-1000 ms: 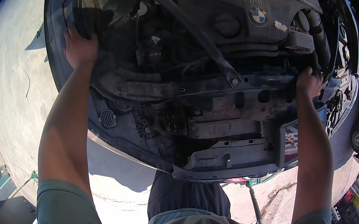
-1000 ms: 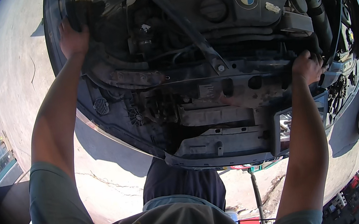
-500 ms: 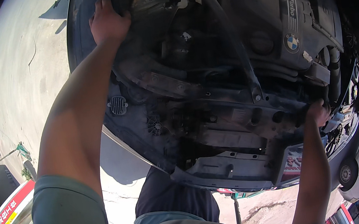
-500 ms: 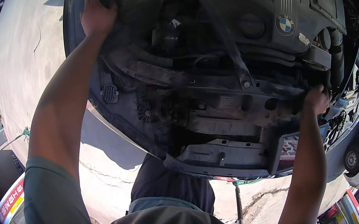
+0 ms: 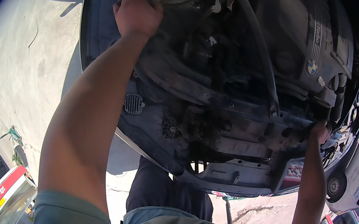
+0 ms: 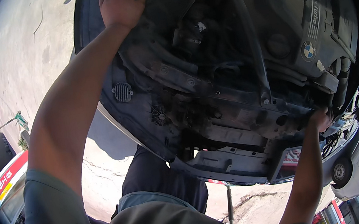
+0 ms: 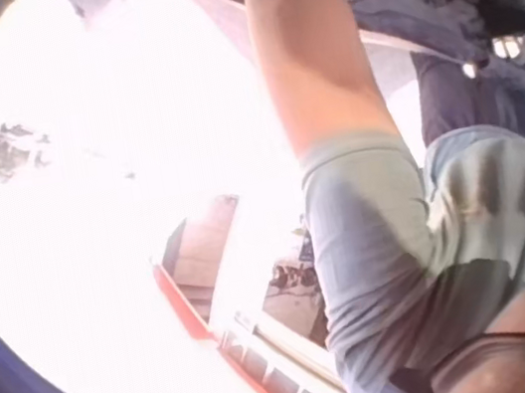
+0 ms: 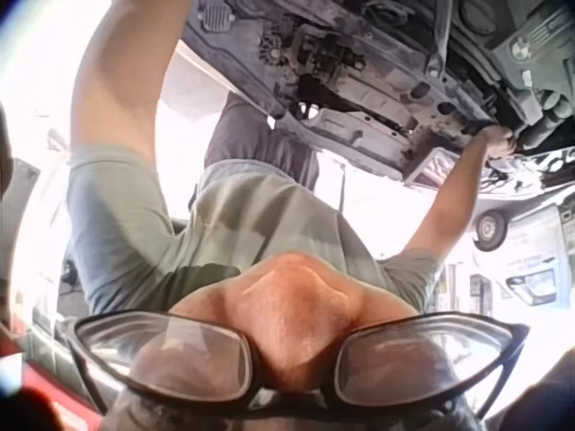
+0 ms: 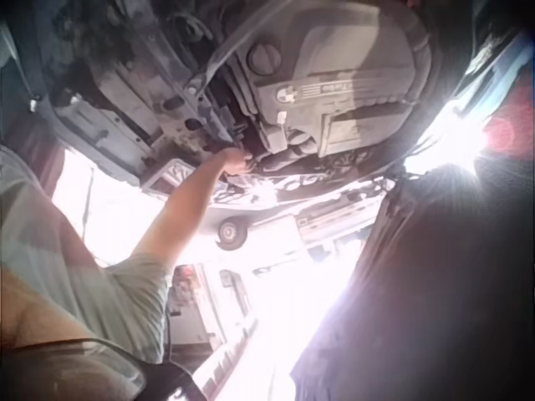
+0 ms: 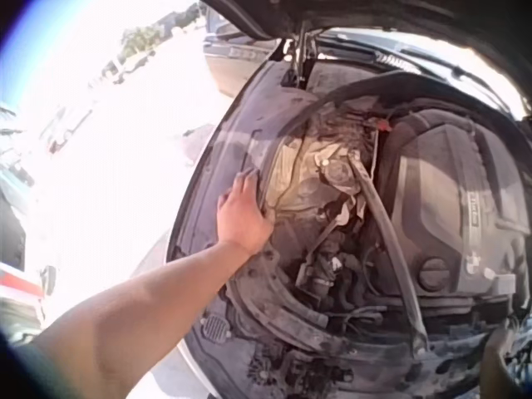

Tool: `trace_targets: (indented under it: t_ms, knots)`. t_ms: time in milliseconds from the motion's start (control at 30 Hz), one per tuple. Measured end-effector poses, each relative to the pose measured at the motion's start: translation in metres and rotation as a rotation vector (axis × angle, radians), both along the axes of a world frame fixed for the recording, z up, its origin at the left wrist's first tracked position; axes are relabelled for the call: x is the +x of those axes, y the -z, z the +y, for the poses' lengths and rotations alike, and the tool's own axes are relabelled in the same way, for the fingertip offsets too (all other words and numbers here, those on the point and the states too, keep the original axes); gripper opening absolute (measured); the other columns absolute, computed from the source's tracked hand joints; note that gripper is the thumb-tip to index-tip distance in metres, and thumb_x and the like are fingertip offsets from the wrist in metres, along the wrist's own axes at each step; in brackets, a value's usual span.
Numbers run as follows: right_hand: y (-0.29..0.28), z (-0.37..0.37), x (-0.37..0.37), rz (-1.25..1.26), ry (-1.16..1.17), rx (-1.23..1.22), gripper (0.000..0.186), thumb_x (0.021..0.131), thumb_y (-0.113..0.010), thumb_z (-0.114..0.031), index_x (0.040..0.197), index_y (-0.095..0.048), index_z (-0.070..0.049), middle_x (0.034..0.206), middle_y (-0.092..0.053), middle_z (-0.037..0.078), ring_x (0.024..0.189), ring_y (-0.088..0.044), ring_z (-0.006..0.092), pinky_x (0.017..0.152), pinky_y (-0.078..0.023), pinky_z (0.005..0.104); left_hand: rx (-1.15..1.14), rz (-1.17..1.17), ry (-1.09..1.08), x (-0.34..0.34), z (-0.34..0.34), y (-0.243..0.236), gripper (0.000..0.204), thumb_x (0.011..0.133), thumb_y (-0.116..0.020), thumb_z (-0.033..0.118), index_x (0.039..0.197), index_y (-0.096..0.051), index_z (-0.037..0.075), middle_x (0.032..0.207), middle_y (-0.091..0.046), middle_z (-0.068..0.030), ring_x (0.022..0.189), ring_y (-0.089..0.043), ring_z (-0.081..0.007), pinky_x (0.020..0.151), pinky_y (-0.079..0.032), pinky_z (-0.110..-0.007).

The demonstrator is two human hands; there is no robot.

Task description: The person works under the open hood of a BMW, reaching into the engine bay with both hands to adjust or secure components. They repeatedly reposition their hands and shift their body to access different areas, then close the hood at the end.

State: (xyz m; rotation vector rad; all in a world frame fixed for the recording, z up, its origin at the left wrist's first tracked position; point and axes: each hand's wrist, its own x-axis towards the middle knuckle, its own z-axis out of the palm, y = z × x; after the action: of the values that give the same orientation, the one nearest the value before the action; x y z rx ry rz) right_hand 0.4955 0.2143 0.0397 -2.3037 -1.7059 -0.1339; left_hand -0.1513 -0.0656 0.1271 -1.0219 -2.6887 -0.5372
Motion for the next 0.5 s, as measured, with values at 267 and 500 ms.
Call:
trace_targets:
  t_ms: [267,500]
  knots:
    - [0.041,0.028,0.116,-0.299,-0.169,-0.079,0.054,0.107,-0.037,-0.047,0.137,-0.065,-0.011,0.143,-0.062,0.014,0.141,-0.049,0.0288,0.120,-0.035,0.0422,0.114,0.014,0.132,-0.024,0.011,0.034,0.073,0.082,-0.072,0.032,0.147,-0.046,0.011,0.148,-0.051,-0.0132,0.135,-0.053,-0.0362,0.114,-0.036,-0.049]
    - [0.030,0.020,0.056,-0.115,-0.158,0.035,0.053,0.099,-0.044,-0.044,0.135,-0.068,-0.013,0.148,-0.059,0.007,0.142,-0.049,0.0270,0.119,-0.033,0.0407,0.000,0.285,0.302,0.006,0.006,0.007,0.073,0.090,-0.071,0.034,0.150,-0.041,0.004,0.147,-0.050,-0.0221,0.140,-0.046,-0.0400,0.118,-0.030,-0.053]
